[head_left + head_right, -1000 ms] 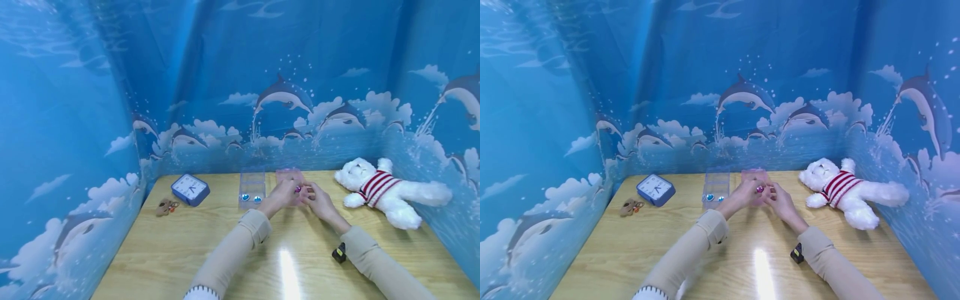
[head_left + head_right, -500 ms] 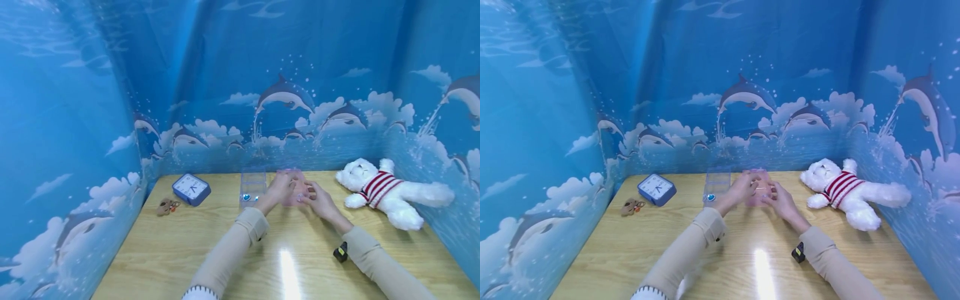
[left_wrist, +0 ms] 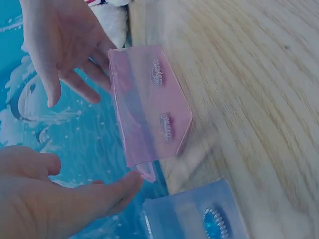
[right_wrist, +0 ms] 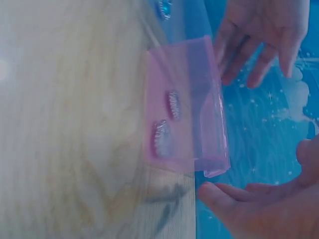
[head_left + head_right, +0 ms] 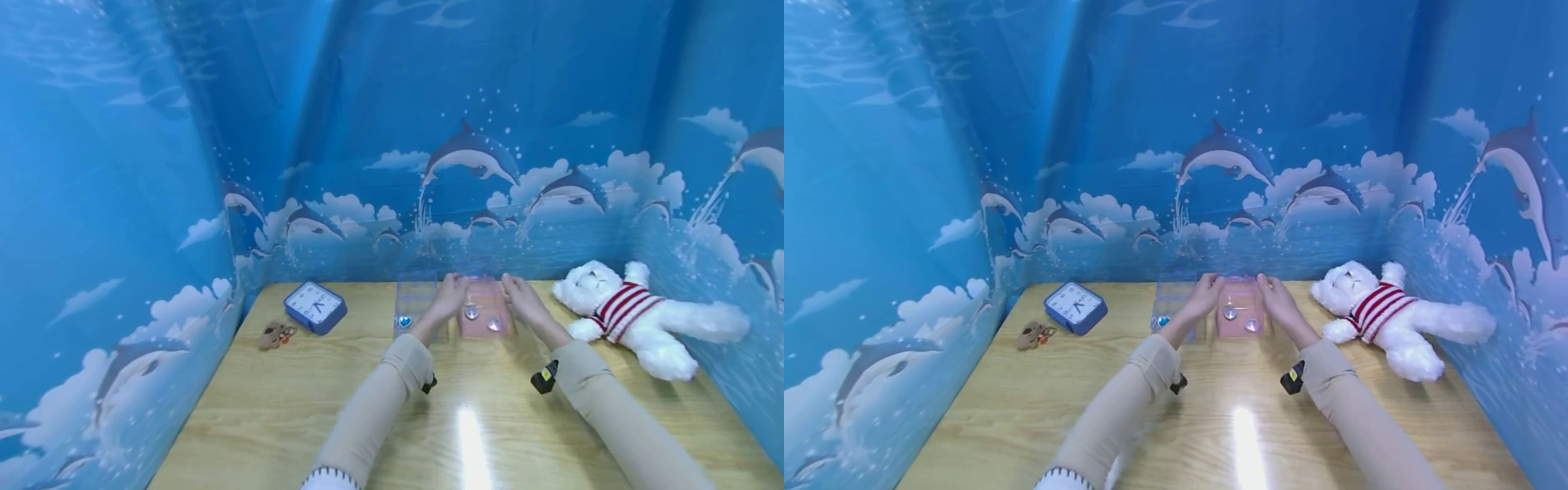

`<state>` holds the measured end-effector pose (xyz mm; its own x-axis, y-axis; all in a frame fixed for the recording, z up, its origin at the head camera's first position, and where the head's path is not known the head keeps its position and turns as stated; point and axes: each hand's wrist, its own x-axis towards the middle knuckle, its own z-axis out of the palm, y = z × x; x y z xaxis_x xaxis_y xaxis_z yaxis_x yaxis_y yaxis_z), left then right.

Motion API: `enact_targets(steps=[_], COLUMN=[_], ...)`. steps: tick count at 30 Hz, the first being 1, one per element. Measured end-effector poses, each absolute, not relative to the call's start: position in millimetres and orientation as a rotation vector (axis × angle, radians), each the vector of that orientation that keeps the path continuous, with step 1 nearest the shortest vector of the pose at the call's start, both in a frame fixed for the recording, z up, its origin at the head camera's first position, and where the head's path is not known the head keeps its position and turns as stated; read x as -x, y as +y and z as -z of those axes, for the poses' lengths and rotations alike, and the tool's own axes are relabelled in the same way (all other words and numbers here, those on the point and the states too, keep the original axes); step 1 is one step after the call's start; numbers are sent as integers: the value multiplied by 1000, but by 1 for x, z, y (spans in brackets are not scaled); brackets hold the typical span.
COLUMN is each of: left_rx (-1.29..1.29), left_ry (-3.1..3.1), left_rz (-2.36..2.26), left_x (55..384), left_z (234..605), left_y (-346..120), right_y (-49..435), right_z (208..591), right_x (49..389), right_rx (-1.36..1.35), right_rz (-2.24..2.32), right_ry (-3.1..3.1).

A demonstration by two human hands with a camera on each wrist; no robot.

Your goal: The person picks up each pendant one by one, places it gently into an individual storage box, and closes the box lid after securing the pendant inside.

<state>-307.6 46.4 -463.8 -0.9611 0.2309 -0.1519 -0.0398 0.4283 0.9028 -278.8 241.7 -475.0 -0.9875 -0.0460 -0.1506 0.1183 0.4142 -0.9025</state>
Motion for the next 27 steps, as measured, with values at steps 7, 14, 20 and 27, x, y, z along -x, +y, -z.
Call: enact_targets(steps=[7, 14, 20, 27], left_rx=[-44, -21, -7, -44], left_ry=[2361, 2305, 2327, 2375], left_rz=[-1605, -1710, -1750, -1722], left_x=[308, 308, 307, 302], left_z=[469, 472, 473, 470], left_y=[50, 53, 54, 54], right_y=[237, 238, 238, 238], right_z=[476, 476, 475, 474], right_x=[285, 284, 285, 288], right_rx=[-149, -178, -171, -175], right_rz=[1719, 1769, 1805, 1814], right_ry=[2327, 2302, 2290, 2262])
